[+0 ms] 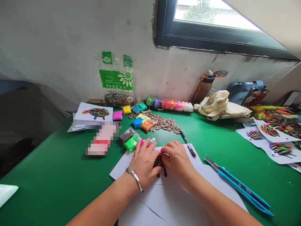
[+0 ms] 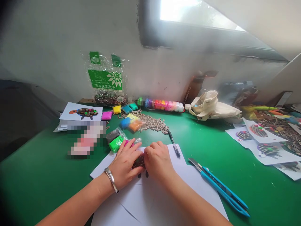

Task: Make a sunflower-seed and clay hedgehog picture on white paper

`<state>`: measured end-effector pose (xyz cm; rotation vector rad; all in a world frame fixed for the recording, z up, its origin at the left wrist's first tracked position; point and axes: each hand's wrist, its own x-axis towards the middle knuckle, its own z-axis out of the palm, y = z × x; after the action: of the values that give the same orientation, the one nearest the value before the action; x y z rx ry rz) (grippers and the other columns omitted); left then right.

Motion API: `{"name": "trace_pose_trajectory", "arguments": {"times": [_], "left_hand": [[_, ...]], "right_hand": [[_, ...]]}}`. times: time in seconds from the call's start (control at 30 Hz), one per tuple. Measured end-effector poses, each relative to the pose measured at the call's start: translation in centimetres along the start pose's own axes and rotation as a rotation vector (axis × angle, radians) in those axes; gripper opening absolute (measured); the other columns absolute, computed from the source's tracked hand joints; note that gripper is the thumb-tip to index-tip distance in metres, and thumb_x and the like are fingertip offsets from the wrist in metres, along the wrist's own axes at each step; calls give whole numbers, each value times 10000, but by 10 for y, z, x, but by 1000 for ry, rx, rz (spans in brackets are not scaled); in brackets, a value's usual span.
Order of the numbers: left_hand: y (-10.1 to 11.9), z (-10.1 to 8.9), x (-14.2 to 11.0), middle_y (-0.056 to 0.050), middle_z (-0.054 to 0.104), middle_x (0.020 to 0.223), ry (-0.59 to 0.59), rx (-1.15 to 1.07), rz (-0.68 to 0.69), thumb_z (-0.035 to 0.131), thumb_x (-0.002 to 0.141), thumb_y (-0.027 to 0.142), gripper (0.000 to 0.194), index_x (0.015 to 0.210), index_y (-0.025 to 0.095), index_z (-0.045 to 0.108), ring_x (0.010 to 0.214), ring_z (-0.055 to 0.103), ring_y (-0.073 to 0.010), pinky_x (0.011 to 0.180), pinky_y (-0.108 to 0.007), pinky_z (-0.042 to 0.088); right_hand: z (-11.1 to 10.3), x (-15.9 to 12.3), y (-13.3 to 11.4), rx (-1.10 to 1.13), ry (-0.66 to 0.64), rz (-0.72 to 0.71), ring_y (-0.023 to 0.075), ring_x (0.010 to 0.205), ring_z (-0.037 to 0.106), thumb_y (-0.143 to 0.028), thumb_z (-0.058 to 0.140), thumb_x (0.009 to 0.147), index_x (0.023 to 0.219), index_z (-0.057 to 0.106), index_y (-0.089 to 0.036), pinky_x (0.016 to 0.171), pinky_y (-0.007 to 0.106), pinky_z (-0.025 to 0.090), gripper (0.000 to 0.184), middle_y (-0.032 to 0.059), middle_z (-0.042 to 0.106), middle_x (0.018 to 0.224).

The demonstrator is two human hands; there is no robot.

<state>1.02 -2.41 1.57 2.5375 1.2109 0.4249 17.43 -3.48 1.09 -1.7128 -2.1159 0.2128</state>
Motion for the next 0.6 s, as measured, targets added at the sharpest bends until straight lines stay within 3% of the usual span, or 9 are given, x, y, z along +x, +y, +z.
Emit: {"name": "trace_pose_trajectory", "arguments": {"times": [0.23, 0.4, 0.6], "left_hand": [[-2, 2, 0, -81, 477, 1366, 1, -4, -2, 626, 769, 279, 257, 1010, 201, 586, 1361, 223, -331, 1118, -566, 99], [-1, 0, 0, -88, 487, 1358, 1, -7, -12, 647, 765, 301, 277, 1017, 199, 594, 1356, 236, -335, 1113, -575, 112], [-2, 1, 0, -87, 496, 1349, 16, -17, -8, 621, 799, 342, 276, 1047, 220, 619, 1351, 249, -331, 1100, -589, 141]], "right_hand": [[-5, -1, -1, 237, -66, 91, 178, 820, 474, -112, 501, 774, 718, 685, -247, 768, 310, 358, 235, 4, 602, 779], [-6, -3, 4, 402, -95, 176, 201, 1009, 495, -120, 482, 744, 776, 729, -288, 917, 358, 359, 301, 6, 636, 986], [-5, -2, 4, 350, -145, 184, 272, 1285, 330, -118, 444, 732, 776, 727, -264, 1054, 491, 236, 321, 8, 580, 1243]]}}
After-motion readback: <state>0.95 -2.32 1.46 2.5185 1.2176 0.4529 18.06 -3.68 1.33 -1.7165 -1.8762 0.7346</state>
